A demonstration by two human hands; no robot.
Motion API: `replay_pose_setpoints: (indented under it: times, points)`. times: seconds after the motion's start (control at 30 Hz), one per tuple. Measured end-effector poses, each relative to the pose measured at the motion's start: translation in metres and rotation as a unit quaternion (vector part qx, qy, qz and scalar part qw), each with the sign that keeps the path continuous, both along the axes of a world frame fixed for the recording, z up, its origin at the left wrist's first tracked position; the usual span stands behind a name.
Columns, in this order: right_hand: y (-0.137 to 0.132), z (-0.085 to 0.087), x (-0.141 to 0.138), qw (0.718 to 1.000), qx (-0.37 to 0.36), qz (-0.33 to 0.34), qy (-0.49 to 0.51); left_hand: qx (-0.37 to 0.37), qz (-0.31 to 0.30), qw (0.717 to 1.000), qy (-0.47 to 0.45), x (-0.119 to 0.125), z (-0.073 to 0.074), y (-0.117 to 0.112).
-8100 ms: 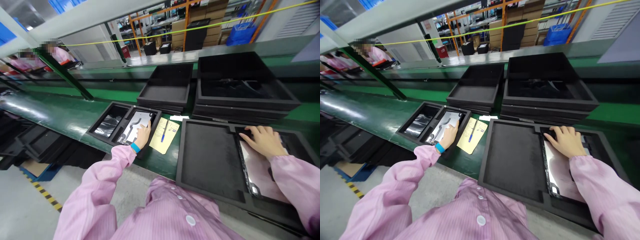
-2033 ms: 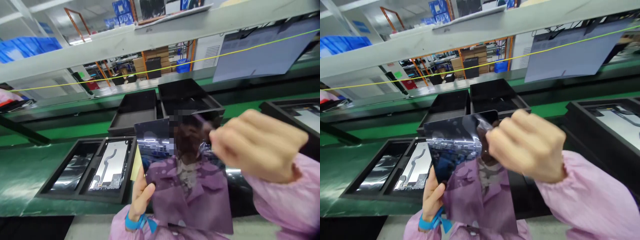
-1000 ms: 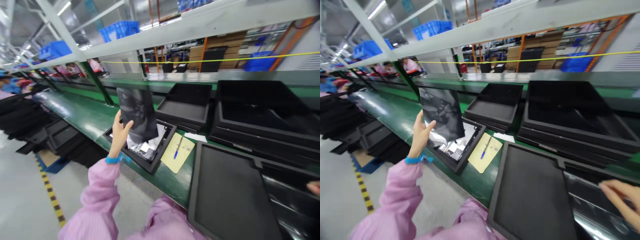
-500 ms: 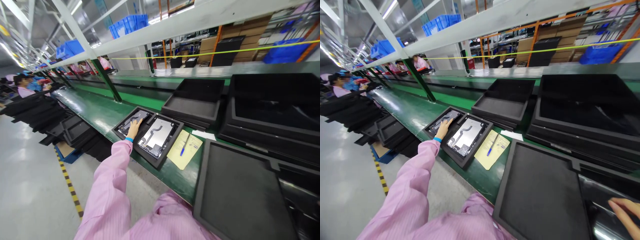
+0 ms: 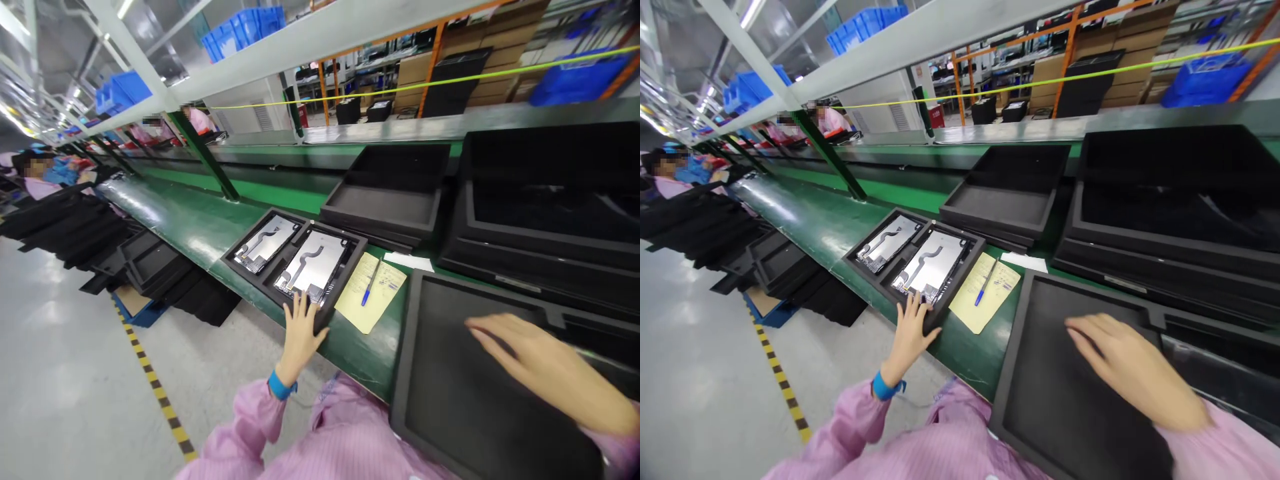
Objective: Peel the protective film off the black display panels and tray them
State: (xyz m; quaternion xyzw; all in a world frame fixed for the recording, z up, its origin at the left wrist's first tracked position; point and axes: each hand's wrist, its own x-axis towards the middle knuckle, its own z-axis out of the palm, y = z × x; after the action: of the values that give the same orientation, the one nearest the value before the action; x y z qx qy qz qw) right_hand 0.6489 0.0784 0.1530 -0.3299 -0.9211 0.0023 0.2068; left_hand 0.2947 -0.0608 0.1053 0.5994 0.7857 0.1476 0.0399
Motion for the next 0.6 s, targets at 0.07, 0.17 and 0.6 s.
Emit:
replay_pose_setpoints:
  times: [0.07, 0.17, 0.6]
  points:
    - [0.02, -0.005, -0.048, 0.99, -0.039, 0.017, -0.133, 0.056, 0.044, 0.997, -0.021, 0.004, -0.019, -0.014]
    - [0.048, -0.012, -0.127, 0.976, -0.062, 0.015, -0.208, 0.169, 0.081, 0.979, -0.081, -0.001, -0.04, -0.022]
    - [0.058, -0.03, -0.183, 0.943, -0.097, 0.0, -0.317, 0.24, 0.229, 0.933, -0.14, -0.123, -0.047, -0.043]
